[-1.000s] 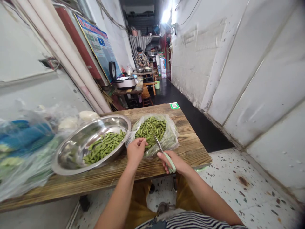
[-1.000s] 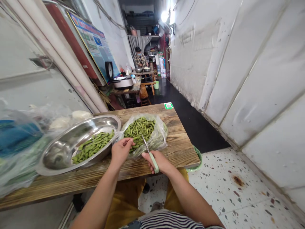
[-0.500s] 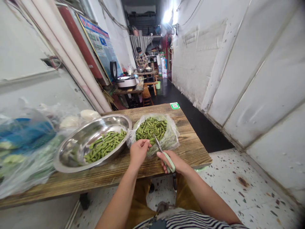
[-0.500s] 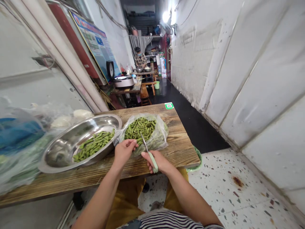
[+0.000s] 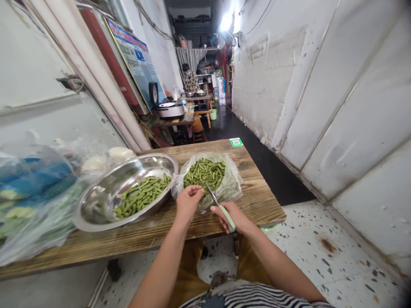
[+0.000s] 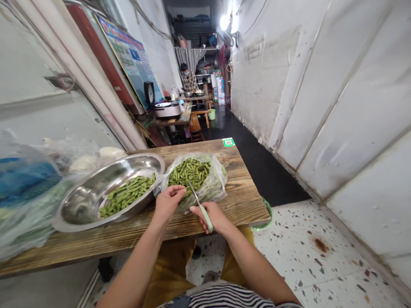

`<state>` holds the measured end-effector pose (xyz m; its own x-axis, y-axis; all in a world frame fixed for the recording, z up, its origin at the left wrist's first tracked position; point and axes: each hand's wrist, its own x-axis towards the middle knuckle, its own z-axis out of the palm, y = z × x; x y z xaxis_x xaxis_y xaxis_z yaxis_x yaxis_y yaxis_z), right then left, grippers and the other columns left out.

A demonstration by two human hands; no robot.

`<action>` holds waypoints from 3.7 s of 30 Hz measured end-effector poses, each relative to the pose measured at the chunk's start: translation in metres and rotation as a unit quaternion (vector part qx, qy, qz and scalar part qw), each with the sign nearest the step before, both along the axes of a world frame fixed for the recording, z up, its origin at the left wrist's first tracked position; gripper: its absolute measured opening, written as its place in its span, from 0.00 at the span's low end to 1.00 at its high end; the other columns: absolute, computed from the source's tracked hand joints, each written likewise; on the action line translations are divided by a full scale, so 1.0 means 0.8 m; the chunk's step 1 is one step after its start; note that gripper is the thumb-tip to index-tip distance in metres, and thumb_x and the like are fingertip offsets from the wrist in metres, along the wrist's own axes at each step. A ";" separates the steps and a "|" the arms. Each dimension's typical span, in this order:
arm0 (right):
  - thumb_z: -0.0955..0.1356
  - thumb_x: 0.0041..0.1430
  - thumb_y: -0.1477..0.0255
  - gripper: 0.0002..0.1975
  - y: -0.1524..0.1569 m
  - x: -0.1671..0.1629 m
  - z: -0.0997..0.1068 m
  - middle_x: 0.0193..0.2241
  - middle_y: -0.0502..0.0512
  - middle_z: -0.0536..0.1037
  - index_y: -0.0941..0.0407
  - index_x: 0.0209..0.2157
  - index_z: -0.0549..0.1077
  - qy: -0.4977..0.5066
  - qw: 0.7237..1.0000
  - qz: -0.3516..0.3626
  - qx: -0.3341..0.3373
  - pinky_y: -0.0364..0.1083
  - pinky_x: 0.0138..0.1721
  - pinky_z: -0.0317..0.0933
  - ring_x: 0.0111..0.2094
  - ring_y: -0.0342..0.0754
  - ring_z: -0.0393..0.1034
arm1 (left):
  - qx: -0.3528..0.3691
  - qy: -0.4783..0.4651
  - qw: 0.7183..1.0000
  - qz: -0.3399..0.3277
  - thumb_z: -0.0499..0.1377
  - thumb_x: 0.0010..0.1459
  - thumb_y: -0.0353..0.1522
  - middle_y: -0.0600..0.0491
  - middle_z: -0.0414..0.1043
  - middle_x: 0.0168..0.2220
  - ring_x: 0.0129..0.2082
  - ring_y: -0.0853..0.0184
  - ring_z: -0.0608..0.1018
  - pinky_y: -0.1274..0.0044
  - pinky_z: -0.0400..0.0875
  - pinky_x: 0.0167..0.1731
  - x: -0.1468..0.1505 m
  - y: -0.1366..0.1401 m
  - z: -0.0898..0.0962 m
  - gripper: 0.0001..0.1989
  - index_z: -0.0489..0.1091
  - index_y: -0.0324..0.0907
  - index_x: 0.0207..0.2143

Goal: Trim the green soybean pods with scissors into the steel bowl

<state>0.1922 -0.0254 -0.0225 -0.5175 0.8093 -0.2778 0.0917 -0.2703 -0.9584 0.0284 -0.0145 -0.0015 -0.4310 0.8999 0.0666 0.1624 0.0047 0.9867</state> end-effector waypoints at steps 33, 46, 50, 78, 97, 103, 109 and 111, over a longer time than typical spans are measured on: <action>0.68 0.52 0.53 0.20 0.011 0.028 0.004 0.18 0.45 0.64 0.57 0.28 0.70 -0.126 0.963 0.043 0.236 0.38 0.23 0.51 0.22 0.40 0.57 | -0.014 0.203 0.969 -0.143 0.56 0.50 0.42 0.52 0.79 0.30 0.33 0.60 0.77 0.72 0.68 0.37 -0.018 -0.003 0.017 0.15 0.77 0.42 0.28; 0.68 0.51 0.51 0.21 0.010 0.025 0.002 0.12 0.41 0.58 0.56 0.28 0.68 -0.083 0.989 0.029 0.121 0.38 0.14 0.49 0.12 0.38 0.54 | 0.032 0.241 0.969 -0.041 0.56 0.53 0.41 0.50 0.79 0.34 0.36 0.60 0.77 0.71 0.68 0.40 -0.036 -0.011 0.030 0.14 0.77 0.42 0.32; 0.70 0.49 0.51 0.22 0.012 0.024 -0.009 0.13 0.40 0.60 0.55 0.31 0.67 -0.057 0.995 0.010 0.077 0.37 0.12 0.52 0.11 0.38 0.56 | 0.122 0.359 0.901 0.211 0.55 0.55 0.38 0.46 0.75 0.40 0.43 0.56 0.73 0.65 0.63 0.48 -0.081 -0.018 0.047 0.15 0.75 0.42 0.42; 0.68 0.51 0.50 0.22 0.003 0.026 -0.011 0.15 0.43 0.63 0.56 0.32 0.67 -0.043 0.995 0.059 0.067 0.36 0.11 0.56 0.13 0.38 0.59 | -0.022 0.289 0.942 -0.169 0.49 0.58 0.37 0.50 0.78 0.31 0.27 0.66 0.73 0.75 0.64 0.31 -0.027 0.005 0.009 0.14 0.72 0.39 0.34; 0.69 0.50 0.50 0.23 0.008 0.018 -0.007 0.11 0.41 0.60 0.56 0.24 0.64 -0.028 0.995 0.052 0.076 0.37 0.08 0.51 0.09 0.37 0.54 | -0.087 -0.006 0.979 -0.186 0.62 0.46 0.43 0.52 0.74 0.24 0.19 0.75 0.65 0.82 0.56 0.19 -0.017 0.006 0.007 0.19 0.73 0.35 0.31; 0.68 0.49 0.49 0.23 0.007 0.014 -0.008 0.13 0.41 0.62 0.56 0.29 0.65 -0.010 0.999 0.028 0.043 0.37 0.10 0.54 0.11 0.38 0.57 | -0.068 -0.122 0.976 -0.169 0.67 0.42 0.40 0.52 0.75 0.26 0.24 0.72 0.74 0.79 0.69 0.28 -0.018 0.005 0.009 0.17 0.71 0.35 0.30; 0.64 0.53 0.47 0.24 0.002 0.010 -0.009 0.17 0.42 0.64 0.56 0.28 0.62 0.007 0.998 0.060 0.036 0.37 0.12 0.57 0.14 0.37 0.58 | -0.028 -0.246 0.964 -0.101 0.69 0.42 0.32 0.55 0.72 0.24 0.27 0.70 0.78 0.78 0.73 0.32 -0.014 0.003 0.012 0.14 0.69 0.36 0.30; 0.64 0.53 0.47 0.24 0.001 0.008 -0.008 0.17 0.42 0.64 0.56 0.28 0.62 0.009 0.997 0.064 0.036 0.37 0.12 0.57 0.14 0.37 0.58 | -0.028 -0.258 0.961 -0.092 0.69 0.41 0.30 0.53 0.74 0.25 0.28 0.70 0.78 0.78 0.74 0.33 -0.011 0.002 0.011 0.14 0.69 0.36 0.30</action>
